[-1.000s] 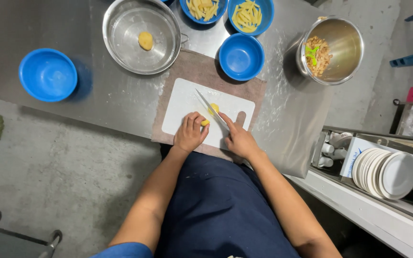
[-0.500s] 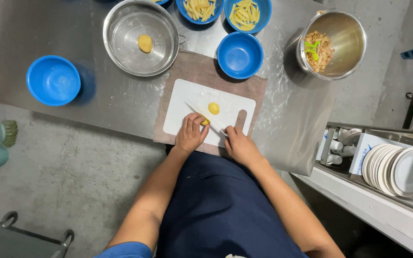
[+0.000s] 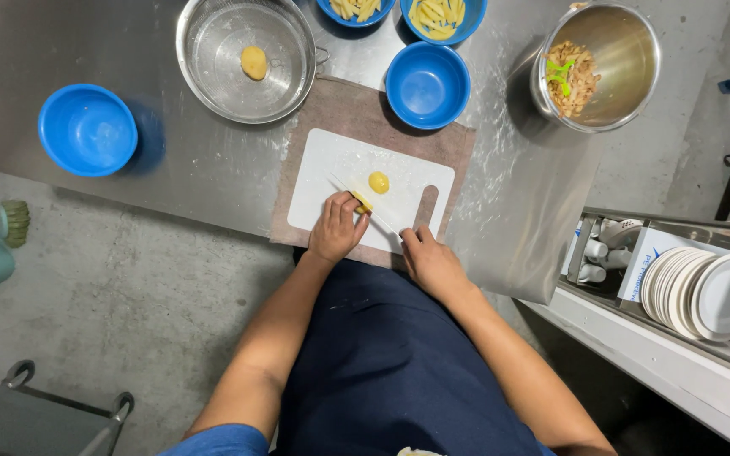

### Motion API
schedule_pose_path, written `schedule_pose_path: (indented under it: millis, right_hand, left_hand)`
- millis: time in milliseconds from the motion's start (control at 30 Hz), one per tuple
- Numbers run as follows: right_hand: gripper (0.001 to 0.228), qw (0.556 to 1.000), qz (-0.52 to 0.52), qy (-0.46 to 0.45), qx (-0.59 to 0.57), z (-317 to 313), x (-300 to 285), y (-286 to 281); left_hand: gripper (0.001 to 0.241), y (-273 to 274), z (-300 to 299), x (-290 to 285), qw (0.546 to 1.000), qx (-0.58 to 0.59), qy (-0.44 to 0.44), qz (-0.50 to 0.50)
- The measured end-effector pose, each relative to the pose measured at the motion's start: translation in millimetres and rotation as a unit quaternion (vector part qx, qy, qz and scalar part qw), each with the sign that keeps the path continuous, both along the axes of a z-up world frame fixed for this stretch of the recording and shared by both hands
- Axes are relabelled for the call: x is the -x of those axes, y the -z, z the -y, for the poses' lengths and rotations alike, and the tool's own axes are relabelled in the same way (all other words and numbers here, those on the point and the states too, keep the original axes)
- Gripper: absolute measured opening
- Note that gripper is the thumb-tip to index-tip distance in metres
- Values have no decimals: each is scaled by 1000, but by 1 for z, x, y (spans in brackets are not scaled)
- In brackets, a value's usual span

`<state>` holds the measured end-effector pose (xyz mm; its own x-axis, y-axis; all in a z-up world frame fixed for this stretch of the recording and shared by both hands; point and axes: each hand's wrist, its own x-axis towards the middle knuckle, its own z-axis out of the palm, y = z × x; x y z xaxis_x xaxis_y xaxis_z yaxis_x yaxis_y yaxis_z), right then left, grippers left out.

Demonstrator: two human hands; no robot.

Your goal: The person washes a white cutting board and a knife at a sink, then moves to a stainless steel preparation table. They place the board on the table and proceed to slice a peeled potato into thin rounds and then into strips using the knife.

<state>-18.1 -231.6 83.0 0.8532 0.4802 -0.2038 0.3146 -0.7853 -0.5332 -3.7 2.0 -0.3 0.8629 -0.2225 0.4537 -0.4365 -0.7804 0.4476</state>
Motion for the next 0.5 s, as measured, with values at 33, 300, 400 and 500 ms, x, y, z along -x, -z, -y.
schedule_pose_path:
  millis: [33,300,400,500]
  right_hand:
    - [24,1000,0,0,1,0,-1,-3]
    - [29,1000,-3,15,20,1,-1,-12]
    - [31,996,-26,27,84,-4,-5,-23]
    - [32,993,-21,9,118,0,-5,-25]
  left_hand:
    - [51,0,0,0,1000,1,0,0]
    - [46,0,1,0,1000,10,1,-7]
    - [44,-1,0,0,1000,16,-1,-5]
    - [45,1,1,-1,1000,6,1,2]
